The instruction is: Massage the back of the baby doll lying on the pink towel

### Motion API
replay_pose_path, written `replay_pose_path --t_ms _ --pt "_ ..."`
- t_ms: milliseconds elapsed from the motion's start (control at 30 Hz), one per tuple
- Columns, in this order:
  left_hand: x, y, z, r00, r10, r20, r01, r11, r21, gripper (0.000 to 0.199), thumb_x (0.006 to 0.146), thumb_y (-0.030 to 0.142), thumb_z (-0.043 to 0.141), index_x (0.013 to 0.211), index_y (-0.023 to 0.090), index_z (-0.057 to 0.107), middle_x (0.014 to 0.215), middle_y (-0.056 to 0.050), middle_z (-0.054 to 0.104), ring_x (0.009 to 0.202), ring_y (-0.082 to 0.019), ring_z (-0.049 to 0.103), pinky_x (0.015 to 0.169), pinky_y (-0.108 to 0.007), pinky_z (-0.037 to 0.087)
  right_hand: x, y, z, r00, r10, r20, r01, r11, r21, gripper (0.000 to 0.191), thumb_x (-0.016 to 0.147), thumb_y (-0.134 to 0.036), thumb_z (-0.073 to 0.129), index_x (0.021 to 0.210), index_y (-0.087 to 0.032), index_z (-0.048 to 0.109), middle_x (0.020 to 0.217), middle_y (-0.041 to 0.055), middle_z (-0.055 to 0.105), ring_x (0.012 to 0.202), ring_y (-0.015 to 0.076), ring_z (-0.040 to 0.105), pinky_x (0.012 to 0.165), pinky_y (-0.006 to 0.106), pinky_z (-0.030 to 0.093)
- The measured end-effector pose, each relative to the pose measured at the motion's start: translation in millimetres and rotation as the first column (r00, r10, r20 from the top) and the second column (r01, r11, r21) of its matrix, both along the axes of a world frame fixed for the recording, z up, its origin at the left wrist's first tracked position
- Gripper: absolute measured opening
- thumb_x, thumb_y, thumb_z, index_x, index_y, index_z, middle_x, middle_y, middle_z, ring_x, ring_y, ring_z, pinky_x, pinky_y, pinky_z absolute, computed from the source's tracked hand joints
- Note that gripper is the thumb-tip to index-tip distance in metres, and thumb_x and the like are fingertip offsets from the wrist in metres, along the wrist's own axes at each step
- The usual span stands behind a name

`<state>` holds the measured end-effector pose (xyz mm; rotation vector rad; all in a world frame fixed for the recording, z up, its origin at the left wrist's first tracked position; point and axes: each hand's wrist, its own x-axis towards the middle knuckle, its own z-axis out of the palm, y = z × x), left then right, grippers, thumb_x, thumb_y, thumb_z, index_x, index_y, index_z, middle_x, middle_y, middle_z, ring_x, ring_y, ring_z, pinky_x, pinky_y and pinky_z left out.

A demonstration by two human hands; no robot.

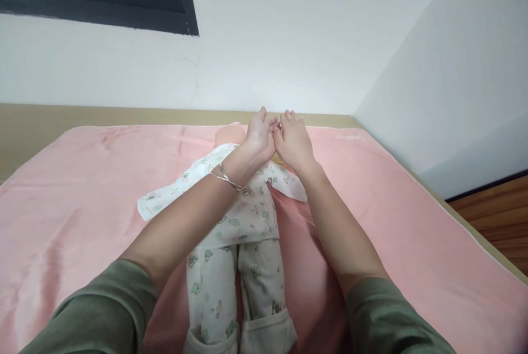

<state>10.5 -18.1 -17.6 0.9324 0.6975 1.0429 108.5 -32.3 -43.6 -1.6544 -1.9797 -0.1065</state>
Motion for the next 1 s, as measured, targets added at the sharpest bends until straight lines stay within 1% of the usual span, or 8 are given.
replay_pose_path --t_ms 133,300,500,600,700,867,967,1000 --pt "-11 -6 0.8 0.998 -0.027 0.065 0.029 0.999 -0.033 0.075 0.102 0.050 0.005 0.157 0.003 0.026 0.154 -0.021 0.049 0.145 -0.026 0.050 0.116 -0.043 0.048 0 -2 1.6 1.000 0.016 0.026 -0.017 0.998 0.054 0.049 0.101 -0.034 0.035 0.131 -0.007 0.062 0.140 0.0203 0.063 0.138 0.0328 0.051 0.124 0.052 0.029" --pt "-35 -21 -2.3 0.999 0.018 0.037 -0.016 0.998 -0.062 0.072 0.101 0.050 0.010 0.158 0.010 0.029 0.161 -0.018 0.043 0.147 -0.025 0.048 0.115 -0.042 0.050 -5 0 4.4 0.995 -0.073 0.070 0.068 0.995 0.072 0.052 0.103 -0.039 0.032 0.128 -0.005 0.063 0.133 0.0223 0.067 0.130 0.0341 0.057 0.122 0.055 0.029" --pt "-65 -76 -6.0 0.999 -0.012 0.040 0.025 0.941 -0.339 0.071 0.098 0.047 0.028 0.157 0.009 0.034 0.164 -0.015 0.040 0.151 -0.022 0.041 0.125 -0.035 0.037 -26 1 11.9 0.974 -0.183 0.134 0.176 0.982 0.067 0.057 0.104 -0.040 0.030 0.124 -0.001 0.066 0.128 0.0272 0.068 0.128 0.0359 0.059 0.122 0.060 0.027" --pt "-77 -94 -4.3 0.997 -0.065 0.037 0.075 0.917 -0.392 0.071 0.098 0.045 0.029 0.157 0.005 0.034 0.161 -0.018 0.044 0.149 -0.023 0.045 0.123 -0.035 0.042 -30 -1 12.7 0.967 -0.211 0.144 0.208 0.978 0.036 0.060 0.105 -0.039 0.028 0.128 0.003 0.064 0.136 0.0291 0.064 0.137 0.0377 0.053 0.124 0.061 0.023" --pt "-86 -103 0.4 0.994 -0.097 0.047 0.108 0.918 -0.382 0.070 0.097 0.045 0.031 0.155 0.006 0.037 0.157 -0.019 0.049 0.143 -0.025 0.052 0.121 -0.037 0.045 -28 -2 10.6 0.968 -0.204 0.148 0.205 0.979 0.014 0.061 0.105 -0.040 0.026 0.133 0.002 0.061 0.146 0.0283 0.057 0.146 0.0379 0.045 0.126 0.063 0.018" --pt "-88 -115 7.9 0.998 -0.042 0.046 0.057 0.920 -0.388 0.063 0.095 0.041 0.035 0.147 0.009 0.049 0.153 -0.016 0.055 0.142 -0.026 0.054 0.125 -0.040 0.041 -26 -11 17.6 0.980 -0.170 0.105 0.182 0.975 -0.126 0.065 0.103 -0.045 0.034 0.152 -0.003 0.042 0.167 0.0257 0.026 0.158 0.0427 0.018 0.122 0.076 0.011" --pt "-85 -121 13.8 0.996 -0.047 0.070 0.069 0.933 -0.354 0.057 0.097 0.042 0.032 0.138 0.012 0.058 0.147 -0.014 0.061 0.141 -0.029 0.055 0.126 -0.046 0.040 -42 -36 29.4 0.999 -0.046 0.004 0.046 0.990 -0.134 0.066 0.103 -0.051 0.032 0.154 -0.011 0.041 0.170 0.0198 0.022 0.159 0.0429 0.013 0.122 0.077 0.010" --pt "-86 -122 17.7 0.994 -0.053 0.098 0.082 0.943 -0.323 0.056 0.099 0.043 0.029 0.137 0.014 0.060 0.143 -0.013 0.064 0.140 -0.030 0.056 0.125 -0.049 0.041 -52 -48 32.2 0.999 0.046 -0.023 -0.048 0.992 -0.115 0.064 0.105 -0.051 0.027 0.155 -0.015 0.041 0.170 0.0163 0.026 0.159 0.0385 0.017 0.125 0.072 0.012"
